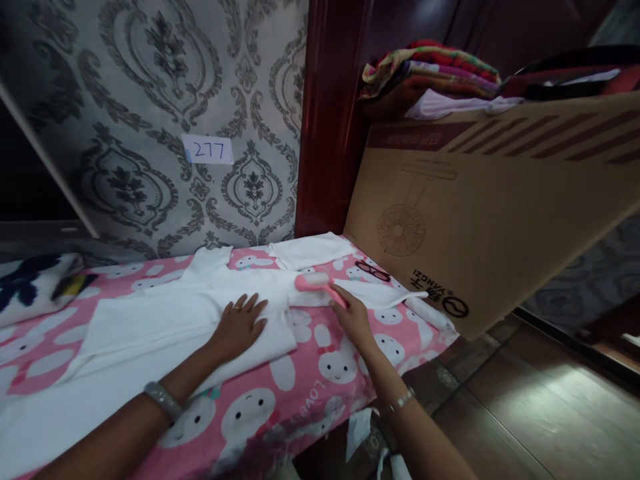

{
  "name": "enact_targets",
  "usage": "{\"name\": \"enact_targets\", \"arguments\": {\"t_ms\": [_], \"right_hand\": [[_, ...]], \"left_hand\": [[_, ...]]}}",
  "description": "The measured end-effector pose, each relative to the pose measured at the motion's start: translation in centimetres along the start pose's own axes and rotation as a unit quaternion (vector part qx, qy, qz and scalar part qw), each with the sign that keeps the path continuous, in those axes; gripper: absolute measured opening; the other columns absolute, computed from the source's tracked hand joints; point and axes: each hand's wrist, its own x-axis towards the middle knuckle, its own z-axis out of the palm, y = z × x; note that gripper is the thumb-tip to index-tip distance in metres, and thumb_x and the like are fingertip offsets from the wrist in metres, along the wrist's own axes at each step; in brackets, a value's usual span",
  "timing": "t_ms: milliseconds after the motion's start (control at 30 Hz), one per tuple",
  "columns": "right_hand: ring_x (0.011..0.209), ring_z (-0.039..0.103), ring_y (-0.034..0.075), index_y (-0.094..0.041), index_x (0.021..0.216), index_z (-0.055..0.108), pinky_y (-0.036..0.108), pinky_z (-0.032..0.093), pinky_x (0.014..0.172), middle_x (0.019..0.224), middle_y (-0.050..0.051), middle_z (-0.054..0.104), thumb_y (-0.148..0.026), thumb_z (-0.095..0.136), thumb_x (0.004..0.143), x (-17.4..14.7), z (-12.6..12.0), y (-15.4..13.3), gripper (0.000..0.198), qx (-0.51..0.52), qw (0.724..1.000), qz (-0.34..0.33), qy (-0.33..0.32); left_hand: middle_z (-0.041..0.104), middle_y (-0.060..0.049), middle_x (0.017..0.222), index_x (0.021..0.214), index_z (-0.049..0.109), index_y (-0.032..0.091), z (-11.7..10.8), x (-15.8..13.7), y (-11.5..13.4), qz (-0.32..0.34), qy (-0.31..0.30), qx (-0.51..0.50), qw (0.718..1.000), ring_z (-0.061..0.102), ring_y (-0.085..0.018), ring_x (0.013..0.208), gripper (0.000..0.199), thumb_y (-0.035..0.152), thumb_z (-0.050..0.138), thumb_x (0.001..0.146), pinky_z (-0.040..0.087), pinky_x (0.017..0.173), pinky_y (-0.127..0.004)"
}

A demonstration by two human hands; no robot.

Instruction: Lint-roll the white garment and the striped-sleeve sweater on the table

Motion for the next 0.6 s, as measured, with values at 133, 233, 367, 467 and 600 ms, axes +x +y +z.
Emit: {"name": "enact_targets", "arguments": {"t_ms": [133, 233, 367, 467, 600], "right_hand": [[0.125, 0.059, 0.024, -0.02, 0.134, 0.062, 0.037, 0.044, 0.106, 0.135, 0.006, 0.064, -0.015, 0.056, 0.086, 4.5, 1.4, -2.2, 0.049, -0.1, 0.989, -0.032, -0.102], [0.122, 0.061, 0.025, -0.023, 0.128, 0.067, 0.037, 0.044, 0.105, 0.131, 0.004, 0.067, -0.01, 0.06, 0.082, 5.4, -0.2, -2.2, 0.048, -0.128, 0.983, -0.031, -0.126], [0.12, 0.062, 0.026, -0.026, 0.127, 0.068, 0.038, 0.045, 0.103, 0.131, 0.004, 0.067, -0.009, 0.059, 0.08, 2.7, -6.8, 0.1, 0.05, -0.159, 0.979, -0.016, -0.126], [0.116, 0.064, 0.026, -0.026, 0.125, 0.069, 0.04, 0.047, 0.102, 0.127, 0.005, 0.069, -0.008, 0.057, 0.076, -0.5, -12.5, 2.1, 0.053, -0.166, 0.98, 0.009, -0.112], [0.105, 0.068, 0.025, -0.025, 0.121, 0.071, 0.038, 0.051, 0.094, 0.118, 0.005, 0.074, -0.018, 0.063, 0.071, -3.4, -16.7, 4.1, 0.051, -0.133, 0.99, 0.034, -0.019]], "left_hand": [[0.041, -0.01, 0.156, 0.143, 0.052, 0.027, 0.5, 0.0, -0.4, -0.002, -0.005, 0.009, 1.0, 0.033, -0.035, 0.145, 0.053, 0.039, 0.043, 0.093, 0.029, 0.114, -0.058], [0.041, -0.009, 0.156, 0.144, 0.051, 0.026, 0.5, 0.3, -0.7, 0.0, -0.01, 0.022, 1.0, 0.032, -0.034, 0.146, 0.053, 0.039, 0.041, 0.094, 0.029, 0.114, -0.057], [0.041, -0.009, 0.156, 0.144, 0.051, 0.027, 1.1, 0.6, -1.1, 0.013, 0.002, 0.034, 0.999, 0.032, -0.034, 0.146, 0.053, 0.039, 0.04, 0.094, 0.029, 0.114, -0.057], [0.041, -0.008, 0.156, 0.143, 0.052, 0.027, 1.8, 0.8, -1.3, 0.014, 0.016, 0.041, 0.999, 0.033, -0.034, 0.145, 0.053, 0.04, 0.04, 0.093, 0.03, 0.114, -0.057], [0.041, -0.008, 0.156, 0.144, 0.051, 0.025, 2.1, 1.1, -1.4, 0.013, 0.011, 0.048, 0.999, 0.033, -0.035, 0.145, 0.055, 0.041, 0.038, 0.093, 0.03, 0.114, -0.057]]}}
